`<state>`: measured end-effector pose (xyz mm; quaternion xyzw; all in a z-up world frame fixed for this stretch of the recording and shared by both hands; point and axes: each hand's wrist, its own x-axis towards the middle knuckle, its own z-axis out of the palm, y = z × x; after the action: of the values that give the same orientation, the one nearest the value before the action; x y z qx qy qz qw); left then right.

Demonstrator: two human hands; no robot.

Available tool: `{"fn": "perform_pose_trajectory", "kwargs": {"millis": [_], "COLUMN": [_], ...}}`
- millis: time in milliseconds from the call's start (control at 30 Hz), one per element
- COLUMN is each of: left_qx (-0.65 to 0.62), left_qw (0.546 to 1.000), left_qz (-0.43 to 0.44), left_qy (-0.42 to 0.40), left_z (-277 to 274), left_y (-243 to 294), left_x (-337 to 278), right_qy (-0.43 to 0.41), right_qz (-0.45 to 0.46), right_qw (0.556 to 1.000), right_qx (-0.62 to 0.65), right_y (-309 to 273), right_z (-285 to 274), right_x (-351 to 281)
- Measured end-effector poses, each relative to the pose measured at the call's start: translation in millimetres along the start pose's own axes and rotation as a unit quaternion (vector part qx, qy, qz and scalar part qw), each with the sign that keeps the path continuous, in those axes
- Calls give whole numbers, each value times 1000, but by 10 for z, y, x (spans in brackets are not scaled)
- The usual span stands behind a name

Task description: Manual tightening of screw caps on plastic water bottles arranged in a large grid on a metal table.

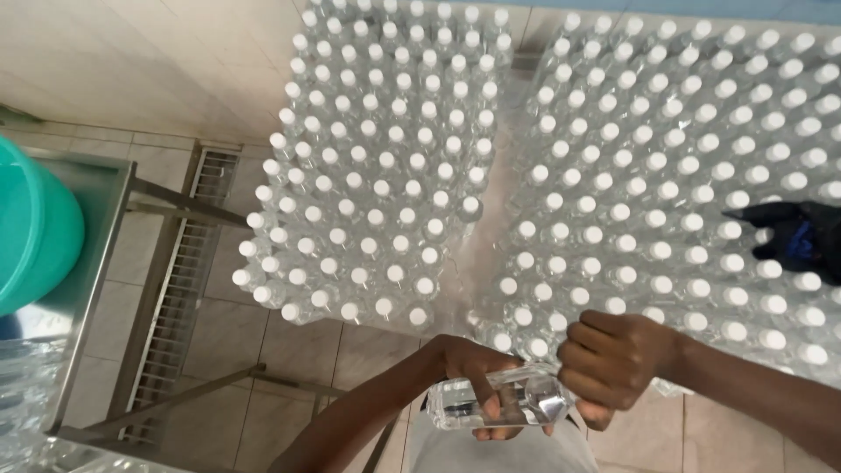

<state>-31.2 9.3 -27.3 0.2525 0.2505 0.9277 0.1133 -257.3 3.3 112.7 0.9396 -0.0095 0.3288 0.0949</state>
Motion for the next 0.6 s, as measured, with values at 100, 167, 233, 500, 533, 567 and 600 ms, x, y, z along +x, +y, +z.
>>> {"fn": "perform_pose_trajectory", "kwargs": {"millis": [100, 167, 233, 500, 533, 567, 600], "left_qx": [-14, 94, 198, 790, 791, 796, 794], "left_qw": [981, 942, 873, -14, -12, 35, 82], "left_qz": [22, -37, -96, -428, -427, -356, -282], "left_qy": [193, 319, 436, 439, 439, 488, 532], "left_z": [200, 286, 511, 549, 603, 623, 643], "left_y": [85, 273, 523, -103, -58, 37, 132], "left_x": [-267, -345, -280, 309, 251, 188, 127], "right_qy": [-8, -22, -36, -192, -191, -230, -265], "right_qz": [252, 427, 584, 847, 848, 851, 843], "right_qw": [957, 879, 765, 120, 118, 204, 286], "right_qx": [145, 211, 270, 480, 479, 427, 370], "right_y": [-122, -178, -296, -300, -196, -13, 163], "right_z": [499, 679, 997, 1147, 958, 766, 573], "right_x": [-588, -718, -1051, -893, -648, -410, -169]}}
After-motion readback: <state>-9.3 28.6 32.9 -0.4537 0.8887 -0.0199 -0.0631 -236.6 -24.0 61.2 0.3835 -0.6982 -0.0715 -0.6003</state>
